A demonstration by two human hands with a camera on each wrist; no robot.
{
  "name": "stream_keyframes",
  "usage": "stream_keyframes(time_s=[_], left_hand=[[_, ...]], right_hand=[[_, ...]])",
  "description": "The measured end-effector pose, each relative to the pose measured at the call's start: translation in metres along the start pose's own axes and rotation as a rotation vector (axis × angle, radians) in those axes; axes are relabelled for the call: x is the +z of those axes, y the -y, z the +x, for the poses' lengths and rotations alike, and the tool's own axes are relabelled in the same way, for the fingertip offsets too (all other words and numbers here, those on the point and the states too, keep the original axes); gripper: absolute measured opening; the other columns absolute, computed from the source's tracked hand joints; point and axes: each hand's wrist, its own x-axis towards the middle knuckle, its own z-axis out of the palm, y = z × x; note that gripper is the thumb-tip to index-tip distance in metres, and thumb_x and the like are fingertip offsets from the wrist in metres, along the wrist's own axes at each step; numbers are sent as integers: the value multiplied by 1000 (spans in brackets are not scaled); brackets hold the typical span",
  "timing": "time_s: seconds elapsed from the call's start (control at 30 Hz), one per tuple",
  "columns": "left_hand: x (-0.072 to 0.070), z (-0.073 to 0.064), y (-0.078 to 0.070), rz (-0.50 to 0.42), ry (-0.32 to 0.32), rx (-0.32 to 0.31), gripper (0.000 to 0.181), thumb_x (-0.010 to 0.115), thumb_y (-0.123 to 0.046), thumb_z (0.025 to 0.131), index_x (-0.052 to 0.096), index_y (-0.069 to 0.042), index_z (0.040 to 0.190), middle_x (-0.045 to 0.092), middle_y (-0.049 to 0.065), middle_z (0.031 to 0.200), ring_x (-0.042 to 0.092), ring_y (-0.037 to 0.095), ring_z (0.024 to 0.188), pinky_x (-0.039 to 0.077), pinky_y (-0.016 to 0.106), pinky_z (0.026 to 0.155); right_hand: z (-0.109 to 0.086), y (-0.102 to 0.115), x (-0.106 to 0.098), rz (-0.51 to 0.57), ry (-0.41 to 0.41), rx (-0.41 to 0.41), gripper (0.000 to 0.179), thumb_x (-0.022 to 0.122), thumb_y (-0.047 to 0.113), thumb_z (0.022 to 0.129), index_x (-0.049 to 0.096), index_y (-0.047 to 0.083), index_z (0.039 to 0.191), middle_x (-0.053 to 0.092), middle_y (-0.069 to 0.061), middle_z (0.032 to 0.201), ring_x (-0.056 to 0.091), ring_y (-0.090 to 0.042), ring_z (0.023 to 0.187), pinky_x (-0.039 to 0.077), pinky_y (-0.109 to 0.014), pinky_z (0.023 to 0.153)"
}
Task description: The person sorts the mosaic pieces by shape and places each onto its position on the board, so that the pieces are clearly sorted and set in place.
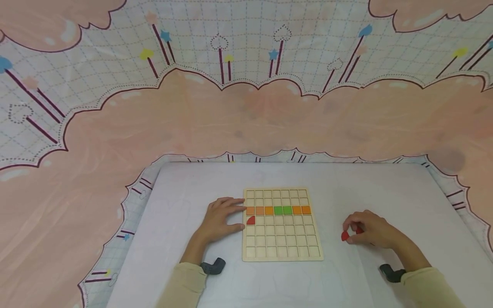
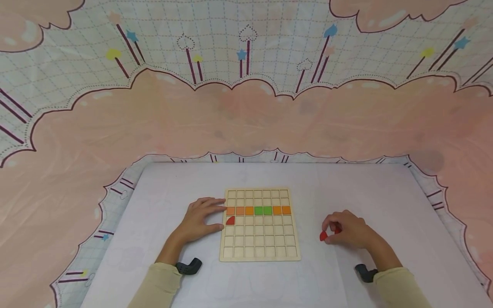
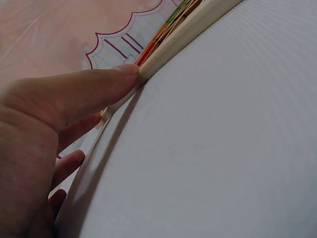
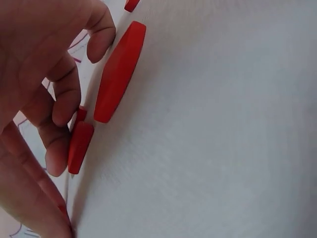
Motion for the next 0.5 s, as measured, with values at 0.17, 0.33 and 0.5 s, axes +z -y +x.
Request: stream_keyframes(time_s=[0.17,0.33,0.5], left_hand=[[0,0,-1,1,-1,0,56,77,-50,84,67,-31,136,51,-13,155,38,22,146,27,56,119],[-1,0,-1,1,-4,1,56,77,-49,84,67,-30,135,51,-13,154,38,22,146,27,56,119],[-1,0,-1,7,-1,3,56,77,-49,84,67,-30,136,51,-12,154,38,22,146,27,56,119]], right_hand=[[2,3,-2,24,-22,-3,28,90,35,75,70,27,93,54,8,79,44,-10,79,36,-23,64],[3,2,-3,59,-38,-6,28,89,33,76,71,22,93,55,7,79,46,-7,77,38,-22,64],[6,2,-5,84,-56,0,28,89,33,77,71,21,95,55,5,80,48,-8,77,41,-22,65]])
